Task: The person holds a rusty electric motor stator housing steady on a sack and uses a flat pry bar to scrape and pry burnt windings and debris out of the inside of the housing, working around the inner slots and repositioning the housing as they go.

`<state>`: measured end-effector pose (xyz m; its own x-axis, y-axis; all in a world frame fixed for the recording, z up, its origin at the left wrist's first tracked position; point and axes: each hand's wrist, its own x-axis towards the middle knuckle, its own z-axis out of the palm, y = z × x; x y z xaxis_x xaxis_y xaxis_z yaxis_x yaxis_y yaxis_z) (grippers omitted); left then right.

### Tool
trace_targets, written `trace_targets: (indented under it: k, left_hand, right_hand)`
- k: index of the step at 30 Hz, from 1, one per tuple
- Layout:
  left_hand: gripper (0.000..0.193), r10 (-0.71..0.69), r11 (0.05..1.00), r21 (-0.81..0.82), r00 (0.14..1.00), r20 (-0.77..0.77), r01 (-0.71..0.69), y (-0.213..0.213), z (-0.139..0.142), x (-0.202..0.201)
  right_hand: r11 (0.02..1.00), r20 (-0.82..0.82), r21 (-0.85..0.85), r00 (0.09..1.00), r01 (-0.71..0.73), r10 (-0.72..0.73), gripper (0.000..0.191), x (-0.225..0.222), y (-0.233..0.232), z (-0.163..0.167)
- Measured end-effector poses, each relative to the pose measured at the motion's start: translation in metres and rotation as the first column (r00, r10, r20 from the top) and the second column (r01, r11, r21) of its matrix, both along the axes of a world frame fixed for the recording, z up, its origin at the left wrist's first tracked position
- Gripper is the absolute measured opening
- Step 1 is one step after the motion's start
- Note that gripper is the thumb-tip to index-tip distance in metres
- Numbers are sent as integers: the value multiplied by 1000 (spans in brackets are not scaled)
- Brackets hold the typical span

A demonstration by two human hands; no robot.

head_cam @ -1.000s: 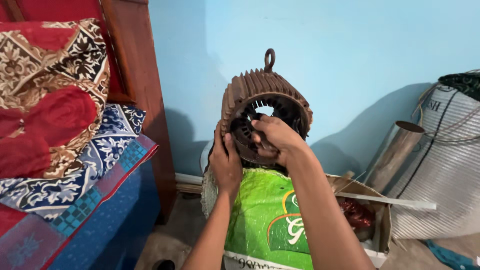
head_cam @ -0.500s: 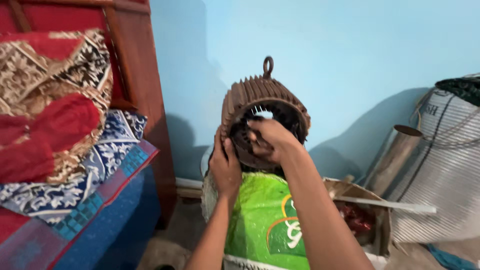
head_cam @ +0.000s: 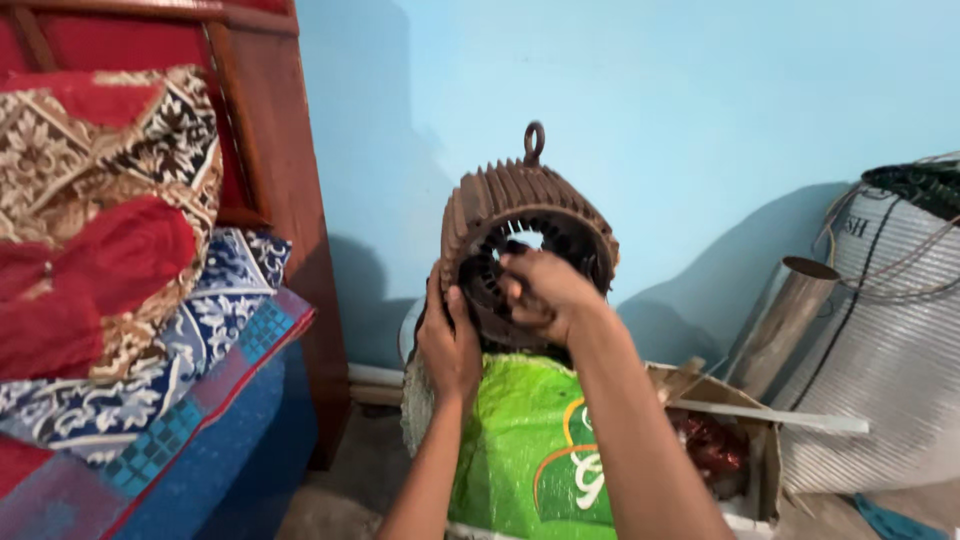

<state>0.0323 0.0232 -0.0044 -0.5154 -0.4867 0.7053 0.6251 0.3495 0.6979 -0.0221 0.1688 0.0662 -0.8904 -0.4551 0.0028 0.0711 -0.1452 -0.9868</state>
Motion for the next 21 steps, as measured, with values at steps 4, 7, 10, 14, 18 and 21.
trace_targets:
  k: [4, 7, 10, 14, 18, 21]
  left_hand:
    - [54, 16, 1000, -3, 1000, 9, -16, 2, -1, -3]
    - [53, 22, 1000, 3, 999, 44, -23, 5, 0, -4]
    - [52, 17, 1000, -4, 999, 48, -17, 8, 2, -2]
    - [52, -4, 1000, 24, 999, 48, 3, 10, 7, 0]
    - [50, 28, 999, -33, 999, -24, -29, 10, 6, 0]
    - [49, -1, 1000, -14, 999, -52, 0, 11, 2, -3]
  right_hand:
    - [980, 85, -140, 988, 142, -131, 26, -11, 0, 1]
    - [1000, 15, -20, 1000, -11, 11, 42, -7, 3, 1]
    - [998, 9, -48, 999, 45, -44, 25, 2, 6, 1]
    - [988, 13, -71, 990, 141, -140, 18, 6, 1, 5]
    - [990, 2, -139, 1000, 22, -22, 30, 0, -10, 12]
    - [992, -4, -118, 999, 45, -46, 31, 12, -10, 7]
